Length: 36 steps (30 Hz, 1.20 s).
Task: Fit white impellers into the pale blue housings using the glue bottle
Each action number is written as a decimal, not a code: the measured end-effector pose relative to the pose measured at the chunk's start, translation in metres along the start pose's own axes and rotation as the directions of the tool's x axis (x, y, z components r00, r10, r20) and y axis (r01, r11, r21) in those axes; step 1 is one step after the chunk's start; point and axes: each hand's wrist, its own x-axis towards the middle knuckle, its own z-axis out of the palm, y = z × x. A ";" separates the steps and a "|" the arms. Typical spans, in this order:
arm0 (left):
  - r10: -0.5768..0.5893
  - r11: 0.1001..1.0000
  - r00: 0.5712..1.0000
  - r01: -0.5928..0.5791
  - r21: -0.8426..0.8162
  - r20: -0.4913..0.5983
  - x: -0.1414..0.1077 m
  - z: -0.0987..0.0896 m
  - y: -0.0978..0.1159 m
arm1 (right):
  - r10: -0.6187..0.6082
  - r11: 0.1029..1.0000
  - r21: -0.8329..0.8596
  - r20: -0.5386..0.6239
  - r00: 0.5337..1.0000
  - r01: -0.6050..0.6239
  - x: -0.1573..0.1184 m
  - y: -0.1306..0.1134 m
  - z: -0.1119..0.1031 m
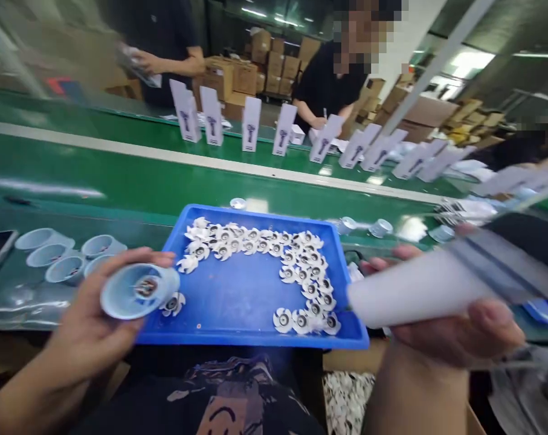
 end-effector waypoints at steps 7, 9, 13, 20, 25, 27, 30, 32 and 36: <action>0.316 0.945 0.777 -0.310 -0.107 0.544 0.050 0.097 0.052 | 0.216 0.790 0.551 0.161 0.963 -0.269 0.002 -0.082 0.080; 0.360 0.932 0.770 -0.325 -0.162 0.528 0.054 0.106 0.060 | 0.386 0.769 0.519 0.087 0.918 -0.373 0.005 -0.099 0.090; 0.359 0.933 0.809 -0.307 -0.186 0.465 0.051 0.109 0.067 | 0.331 0.786 0.497 0.163 0.929 -0.367 0.006 -0.100 0.085; 0.331 0.943 0.823 -0.278 -0.182 0.461 0.046 0.110 0.071 | 0.236 0.822 0.496 0.150 0.960 -0.280 -0.004 -0.083 0.082; 0.341 0.939 0.822 -0.276 -0.203 0.457 0.044 0.110 0.073 | 0.284 0.840 0.444 0.128 0.950 -0.311 -0.006 -0.089 0.083; 0.329 0.943 0.828 -0.264 -0.203 0.454 0.043 0.110 0.074 | 0.329 0.817 0.470 0.097 0.939 -0.334 -0.004 -0.093 0.085; 0.289 0.955 0.833 -0.216 -0.204 0.471 0.043 0.111 0.078 | 0.393 0.782 0.502 0.064 0.917 -0.370 -0.005 -0.097 0.088; 0.239 0.968 0.814 -0.158 -0.195 0.530 0.043 0.110 0.078 | 0.383 0.755 0.558 0.051 0.922 -0.345 -0.008 -0.094 0.087; 0.039 0.999 0.756 -0.051 0.000 0.654 0.041 0.093 0.057 | 0.237 0.808 0.549 0.030 0.971 -0.214 -0.014 -0.069 0.065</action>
